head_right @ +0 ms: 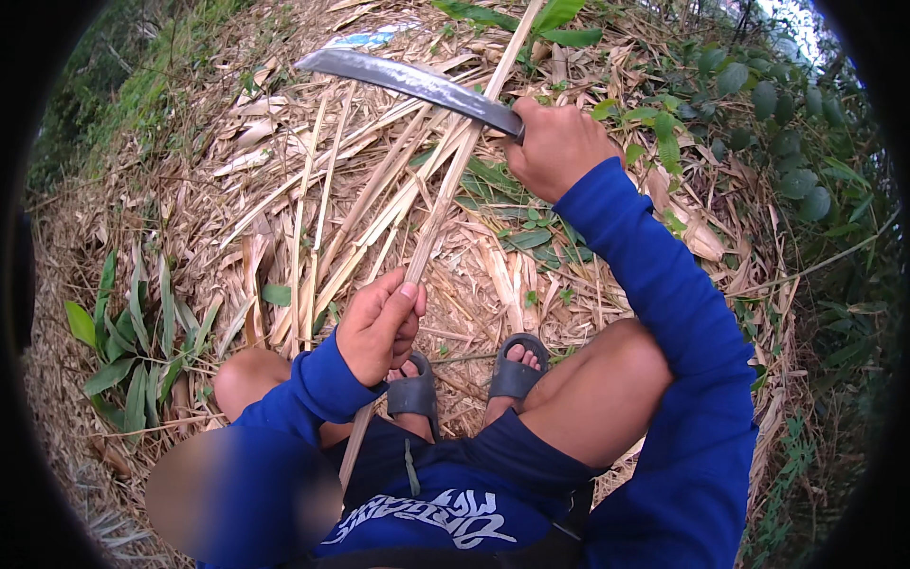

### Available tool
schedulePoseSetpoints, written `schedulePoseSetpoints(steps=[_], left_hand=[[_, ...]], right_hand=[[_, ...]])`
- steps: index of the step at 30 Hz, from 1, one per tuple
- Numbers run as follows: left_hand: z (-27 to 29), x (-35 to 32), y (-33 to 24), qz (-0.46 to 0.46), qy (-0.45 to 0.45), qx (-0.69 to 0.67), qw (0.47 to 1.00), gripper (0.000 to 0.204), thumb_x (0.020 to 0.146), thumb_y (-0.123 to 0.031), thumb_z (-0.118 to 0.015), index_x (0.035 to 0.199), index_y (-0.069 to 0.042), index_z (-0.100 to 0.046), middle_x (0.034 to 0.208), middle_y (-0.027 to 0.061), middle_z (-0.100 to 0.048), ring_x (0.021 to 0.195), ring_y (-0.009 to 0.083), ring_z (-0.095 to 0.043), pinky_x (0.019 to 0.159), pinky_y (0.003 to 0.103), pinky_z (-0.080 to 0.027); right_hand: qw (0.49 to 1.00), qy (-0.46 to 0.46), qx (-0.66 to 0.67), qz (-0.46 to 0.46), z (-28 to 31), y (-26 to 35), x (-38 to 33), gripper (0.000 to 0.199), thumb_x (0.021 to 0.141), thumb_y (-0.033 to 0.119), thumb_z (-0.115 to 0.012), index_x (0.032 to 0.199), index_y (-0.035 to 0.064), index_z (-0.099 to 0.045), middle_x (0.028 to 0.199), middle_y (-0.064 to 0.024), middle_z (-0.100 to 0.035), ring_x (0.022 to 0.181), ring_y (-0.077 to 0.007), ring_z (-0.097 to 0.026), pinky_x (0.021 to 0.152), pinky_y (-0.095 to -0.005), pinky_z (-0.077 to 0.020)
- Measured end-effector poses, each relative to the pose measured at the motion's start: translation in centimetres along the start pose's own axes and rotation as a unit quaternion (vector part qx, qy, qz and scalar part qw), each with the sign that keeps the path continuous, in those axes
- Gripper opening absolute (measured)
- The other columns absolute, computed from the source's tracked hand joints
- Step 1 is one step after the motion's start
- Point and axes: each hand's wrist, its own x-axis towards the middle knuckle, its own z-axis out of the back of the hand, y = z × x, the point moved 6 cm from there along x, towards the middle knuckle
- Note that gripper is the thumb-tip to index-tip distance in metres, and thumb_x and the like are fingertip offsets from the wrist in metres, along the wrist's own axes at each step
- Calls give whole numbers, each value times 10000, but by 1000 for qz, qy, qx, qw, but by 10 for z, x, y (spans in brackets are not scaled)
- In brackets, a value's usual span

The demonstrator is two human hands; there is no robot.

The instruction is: The person sits on the ground and uses a machete to split long bamboo stalks into thin strips. They repeatedly hold the stalks and shave or split them, accumulating a pile of bamboo strips on the ground.

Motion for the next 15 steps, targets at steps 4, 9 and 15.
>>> schedulePoseSetpoints(steps=[4, 9, 15], left_hand=[[15, 10, -8, -33, -21, 62, 997, 266, 1050, -273, -382, 1027, -54, -530, 605, -56, -367, 454, 24, -258, 413, 198, -213], [13, 10, -16, -72, -35, -1, 997, 423, 1047, -296, -406, 1338, -8, -513, 692, -28, -472, 525, 21, -324, 472, 174, -283], [11, 4, -15, -20, -48, -83, 995, 290, 1021, -231, -494, 1188, -6, -571, 683, -10, -471, 495, 36, -339, 421, 181, -280]], right_hand=[[998, 51, 33, -2, -3, -6, -20, 190, 785, 201, -629, 907, 58, -603, 705, -188, -649, 676, -392, -650, 639, -503, -524], [993, 75, 52, 78, -1, 28, -42, 177, 745, 155, -662, 852, 61, -557, 682, -169, -616, 654, -386, -628, 590, -483, -500], [987, 85, 49, 129, -3, 49, -57, 214, 741, 240, -677, 857, 112, -549, 670, -102, -630, 619, -329, -656, 506, -464, -501]])
